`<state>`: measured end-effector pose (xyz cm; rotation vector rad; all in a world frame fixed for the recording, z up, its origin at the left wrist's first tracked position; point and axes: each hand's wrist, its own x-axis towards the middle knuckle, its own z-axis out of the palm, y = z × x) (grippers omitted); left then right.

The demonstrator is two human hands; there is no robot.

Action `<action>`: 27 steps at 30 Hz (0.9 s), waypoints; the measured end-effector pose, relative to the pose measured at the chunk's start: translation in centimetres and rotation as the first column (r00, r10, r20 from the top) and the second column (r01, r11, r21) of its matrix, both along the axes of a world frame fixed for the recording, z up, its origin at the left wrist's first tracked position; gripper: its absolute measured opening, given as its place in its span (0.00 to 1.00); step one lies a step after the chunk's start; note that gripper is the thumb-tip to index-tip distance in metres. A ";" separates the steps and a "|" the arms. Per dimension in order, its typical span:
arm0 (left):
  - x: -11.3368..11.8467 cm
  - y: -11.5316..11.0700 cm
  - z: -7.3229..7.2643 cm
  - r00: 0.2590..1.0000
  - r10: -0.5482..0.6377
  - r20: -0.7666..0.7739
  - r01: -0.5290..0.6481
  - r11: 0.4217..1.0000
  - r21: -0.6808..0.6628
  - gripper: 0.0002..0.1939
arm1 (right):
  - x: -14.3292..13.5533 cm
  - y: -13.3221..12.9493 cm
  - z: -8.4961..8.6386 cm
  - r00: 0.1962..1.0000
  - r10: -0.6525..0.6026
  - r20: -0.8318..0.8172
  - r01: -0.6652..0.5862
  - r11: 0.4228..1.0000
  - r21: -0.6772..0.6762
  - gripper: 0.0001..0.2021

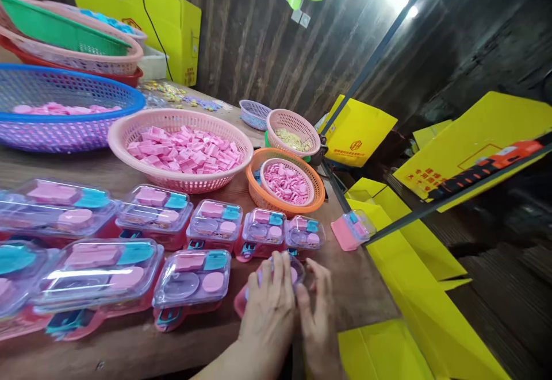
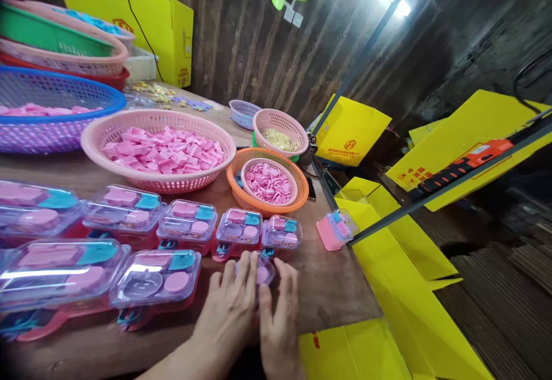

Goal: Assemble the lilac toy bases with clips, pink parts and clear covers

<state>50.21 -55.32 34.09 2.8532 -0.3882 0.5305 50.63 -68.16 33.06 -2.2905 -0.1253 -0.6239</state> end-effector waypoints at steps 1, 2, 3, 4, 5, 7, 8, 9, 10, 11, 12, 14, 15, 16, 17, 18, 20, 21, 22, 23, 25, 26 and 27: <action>-0.2 -0.2 0.1 0.996 -0.068 -0.058 0.065 0.997 -0.052 0.36 | -0.9 0.5 -0.4 0.998 0.041 -0.048 -0.039 0.998 0.048 0.18; -0.2 -0.2 0.0 0.979 -0.170 -0.111 0.156 0.980 -0.127 0.42 | -1.2 0.5 -0.5 0.992 0.089 -0.092 -0.081 0.993 0.090 0.17; 0.0 0.2 -0.2 0.945 -0.292 -0.143 0.257 0.940 -0.224 0.50 | -1.1 0.0 -0.3 0.981 0.145 -0.132 -0.129 0.984 0.125 0.17; 0.4 0.9 -0.6 0.900 -0.408 -0.153 0.342 0.880 -0.331 0.57 | -0.8 -0.8 0.0 0.962 0.211 -0.171 -0.186 0.971 0.152 0.16; 0.9 1.8 -1.1 0.854 -0.501 -0.141 0.403 0.808 -0.430 0.62 | -0.4 -1.7 0.6 0.934 0.285 -0.215 -0.252 0.953 0.169 0.16; 1.8 3.3 -2.5 0.784 -0.614 -0.094 0.457 0.672 -0.582 0.64 | 0.6 -3.2 1.9 0.866 0.404 -0.294 -0.369 0.914 0.170 0.17; 2.1 3.8 -3.3 0.760 -0.645 -0.077 0.458 0.616 -0.641 0.63 | 1.0 -3.7 2.5 0.839 0.437 -0.324 -0.408 0.899 0.157 0.17; 2.3 3.9 -4.0 0.742 -0.667 -0.065 0.448 0.566 -0.692 0.62 | 1.2 -3.8 2.9 0.825 0.450 -0.343 -0.430 0.892 0.137 0.17; 2.3 3.7 -4.8 0.737 -0.674 -0.055 0.426 0.526 -0.736 0.63 | 1.4 -3.8 3.2 0.825 0.443 -0.352 -0.434 0.894 0.109 0.17; 2.2 3.0 -5.4 0.750 -0.660 -0.045 0.394 0.501 -0.770 0.64 | 1.4 -3.7 3.4 0.835 0.420 -0.356 -0.423 0.903 0.074 0.17; 1.9 2.1 -6.1 0.782 -0.621 -0.040 0.355 0.499 -0.791 0.65 | 1.4 -3.5 3.4 0.848 0.389 -0.360 -0.405 0.914 0.033 0.17; 1.3 -0.2 -7.1 0.870 -0.492 -0.044 0.268 0.546 -0.794 0.66 | 1.3 -3.1 3.2 0.873 0.315 -0.371 -0.366 0.928 -0.072 0.18; 0.9 -1.3 -7.5 0.906 -0.421 -0.048 0.227 0.578 -0.784 0.67 | 1.3 -2.9 3.0 0.883 0.276 -0.380 -0.347 0.929 -0.132 0.20; 0.6 -2.3 -7.8 0.929 -0.366 -0.050 0.196 0.603 -0.773 0.67 | 1.3 -2.8 2.8 0.891 0.235 -0.387 -0.328 0.925 -0.193 0.22; 0.4 -3.0 -8.1 0.942 -0.333 -0.048 0.180 0.620 -0.764 0.69 | 1.3 -2.7 2.7 0.899 0.198 -0.391 -0.310 0.918 -0.248 0.25; 0.3 -3.5 -8.4 0.947 -0.319 -0.044 0.176 0.628 -0.758 0.70 | 1.4 -2.6 2.6 0.906 0.165 -0.389 -0.292 0.910 -0.294 0.27; 0.3 -3.9 -8.8 0.943 -0.330 -0.046 0.186 0.636 -0.749 0.74 | 1.7 -2.5 2.6 0.919 0.124 -0.375 -0.266 0.897 -0.354 0.26; 0.5 -3.9 -9.0 0.938 -0.344 -0.055 0.191 0.639 -0.745 0.76 | 1.8 -2.5 2.7 0.922 0.116 -0.369 -0.259 0.892 -0.369 0.24; 0.6 -3.8 -9.1 0.932 -0.355 -0.067 0.192 0.643 -0.742 0.76 | 1.9 -2.4 2.8 0.926 0.109 -0.361 -0.253 0.890 -0.380 0.23; 0.8 -3.6 -9.3 0.928 -0.364 -0.080 0.190 0.646 -0.739 0.77 | 2.0 -2.3 2.8 0.930 0.101 -0.353 -0.244 0.888 -0.389 0.22; 1.1 -3.5 -9.4 0.920 -0.378 -0.104 0.183 0.648 -0.739 0.77 | 2.1 -2.1 2.9 0.939 0.081 -0.335 -0.222 0.885 -0.408 0.21; 1.2 -3.4 -9.5 0.917 -0.384 -0.110 0.181 0.645 -0.743 0.76 | 2.1 -2.0 2.9 0.943 0.068 -0.325 -0.208 0.884 -0.419 0.20; 1.2 -3.4 -9.5 0.913 -0.391 -0.114 0.181 0.639 -0.748 0.76 | 2.1 -1.9 2.9 0.948 0.052 -0.313 -0.189 0.884 -0.428 0.20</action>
